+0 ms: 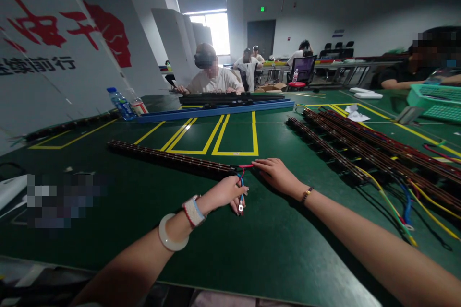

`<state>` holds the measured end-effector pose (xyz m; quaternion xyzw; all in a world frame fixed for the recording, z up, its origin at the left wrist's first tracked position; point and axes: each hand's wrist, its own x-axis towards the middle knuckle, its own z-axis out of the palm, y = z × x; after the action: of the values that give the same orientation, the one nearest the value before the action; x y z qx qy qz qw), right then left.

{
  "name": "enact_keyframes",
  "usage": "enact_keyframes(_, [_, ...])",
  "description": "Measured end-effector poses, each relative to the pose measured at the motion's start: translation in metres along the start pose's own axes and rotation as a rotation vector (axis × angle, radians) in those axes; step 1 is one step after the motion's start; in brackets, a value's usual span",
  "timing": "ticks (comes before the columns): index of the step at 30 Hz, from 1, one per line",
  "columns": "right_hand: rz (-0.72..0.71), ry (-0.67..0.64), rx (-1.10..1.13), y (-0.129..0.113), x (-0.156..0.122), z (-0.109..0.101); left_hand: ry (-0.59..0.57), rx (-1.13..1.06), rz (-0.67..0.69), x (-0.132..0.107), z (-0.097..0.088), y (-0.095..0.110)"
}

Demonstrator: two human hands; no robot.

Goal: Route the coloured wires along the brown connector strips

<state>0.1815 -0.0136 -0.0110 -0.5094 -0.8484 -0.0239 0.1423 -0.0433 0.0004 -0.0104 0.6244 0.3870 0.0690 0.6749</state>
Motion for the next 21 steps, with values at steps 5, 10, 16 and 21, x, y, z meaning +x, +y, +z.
enact_keyframes(5, [0.001, 0.006, -0.006, -0.001, 0.0, -0.001, -0.02, -0.002, 0.022, 0.0, -0.003, -0.002])
enact_keyframes(10, [0.011, 0.024, -0.01, -0.005, -0.001, -0.005, -0.043, 0.062, -0.06, -0.004, -0.009, -0.002])
enact_keyframes(16, [0.049, 0.057, -0.015, -0.011, 0.006, -0.014, 0.243, 0.393, -0.022, -0.027, -0.01, 0.013])
enact_keyframes(21, [0.052, 0.007, 0.057, -0.031, 0.007, -0.005, 0.579, 0.629, 0.393, -0.039, 0.004, 0.022])
